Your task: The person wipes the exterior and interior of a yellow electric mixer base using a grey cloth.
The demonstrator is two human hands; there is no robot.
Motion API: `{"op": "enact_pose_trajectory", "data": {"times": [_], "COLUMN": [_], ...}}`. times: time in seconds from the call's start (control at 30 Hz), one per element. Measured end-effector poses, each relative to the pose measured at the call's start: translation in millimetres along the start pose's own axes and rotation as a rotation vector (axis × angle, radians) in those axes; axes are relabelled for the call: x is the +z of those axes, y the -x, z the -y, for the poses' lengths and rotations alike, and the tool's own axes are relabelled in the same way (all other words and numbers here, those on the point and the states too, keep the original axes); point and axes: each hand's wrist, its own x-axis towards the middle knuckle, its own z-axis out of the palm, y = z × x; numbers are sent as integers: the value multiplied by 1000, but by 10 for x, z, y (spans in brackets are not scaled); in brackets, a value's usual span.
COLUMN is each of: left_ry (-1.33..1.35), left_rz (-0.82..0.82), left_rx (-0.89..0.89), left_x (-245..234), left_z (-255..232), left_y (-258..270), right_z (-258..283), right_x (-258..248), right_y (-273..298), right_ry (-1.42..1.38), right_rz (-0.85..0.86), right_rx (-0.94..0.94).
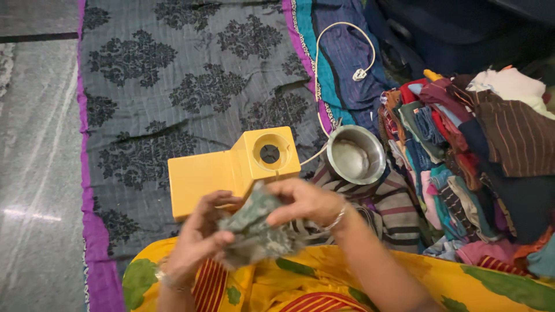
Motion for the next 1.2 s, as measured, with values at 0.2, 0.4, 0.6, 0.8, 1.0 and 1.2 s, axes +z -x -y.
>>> {"op": "enact_pose_trajectory", "data": {"times": [0.2,0.4,0.6,0.8,1.0,1.2], "left_ry": [-110,-37,-387,-378,-379,-476], "left_rz": [133,281,133,47,-40,4], "left_rx": [-202,-75,-226,80,-179,-186], "left_x": [607,1313,1507,1411,1470,1428], "left_z": [544,751,854,1151,1053,1224], "left_y": [-257,-461,-626,-726,-772,-627], "right_z": [148,220,-49,-93,134,-171], "right_x": [-233,-345,-638,-627,-951,-769], "right_y": [297,185,-148,-552,-954,-577], "right_ry": [-605,-625,856,1383,1149,806], "right_rz": [-248,-411,-679,-563,-598,-764], "right_rx": [-455,-782,-470,-364,-35,-477]}}
